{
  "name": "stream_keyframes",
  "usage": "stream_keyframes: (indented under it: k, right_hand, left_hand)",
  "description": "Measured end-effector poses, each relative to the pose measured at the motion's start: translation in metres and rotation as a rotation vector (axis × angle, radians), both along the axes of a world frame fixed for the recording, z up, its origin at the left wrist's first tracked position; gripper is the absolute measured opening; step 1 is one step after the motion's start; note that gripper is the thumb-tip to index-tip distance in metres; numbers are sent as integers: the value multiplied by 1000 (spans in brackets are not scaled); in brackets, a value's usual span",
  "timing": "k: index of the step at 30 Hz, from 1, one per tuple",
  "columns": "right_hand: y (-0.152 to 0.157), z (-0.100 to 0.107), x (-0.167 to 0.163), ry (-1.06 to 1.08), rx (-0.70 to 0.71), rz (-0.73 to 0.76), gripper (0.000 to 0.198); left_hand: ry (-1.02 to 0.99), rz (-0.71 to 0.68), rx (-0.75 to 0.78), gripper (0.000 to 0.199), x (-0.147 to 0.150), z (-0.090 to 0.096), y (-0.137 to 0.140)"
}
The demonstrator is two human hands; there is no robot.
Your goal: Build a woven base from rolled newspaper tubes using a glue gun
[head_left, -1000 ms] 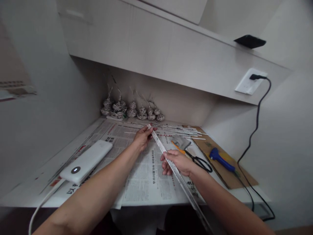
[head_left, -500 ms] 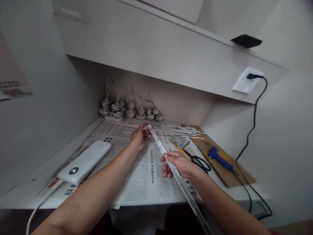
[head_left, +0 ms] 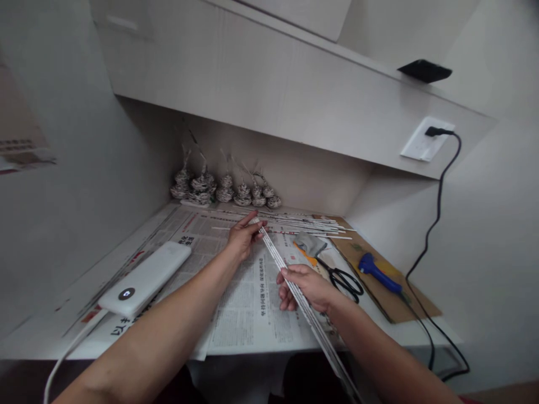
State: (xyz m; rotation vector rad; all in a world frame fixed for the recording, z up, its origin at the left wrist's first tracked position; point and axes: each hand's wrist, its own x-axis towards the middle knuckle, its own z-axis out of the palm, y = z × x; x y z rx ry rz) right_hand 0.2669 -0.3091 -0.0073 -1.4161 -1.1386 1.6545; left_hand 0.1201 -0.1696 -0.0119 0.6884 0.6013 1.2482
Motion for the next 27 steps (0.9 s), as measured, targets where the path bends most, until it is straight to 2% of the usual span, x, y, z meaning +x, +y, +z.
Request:
stream_keyframes:
  k: [5,10,16,27]
  right_hand:
    - [0,-1,0,2,2,1,30]
    - [0,-1,1,15,-9,4,29]
    - [-1,-1,2,31,-13,10,28]
    - [2,0,5,45,-40,34,30]
  left_hand:
    - [-4,-4,-9,42,0,-1,2]
    - [-9,1,-11,49,0,-1,1]
    - [-6,-11,-16,38,0,-2,2]
    - [0,-15,-36,38,-1,-3,4]
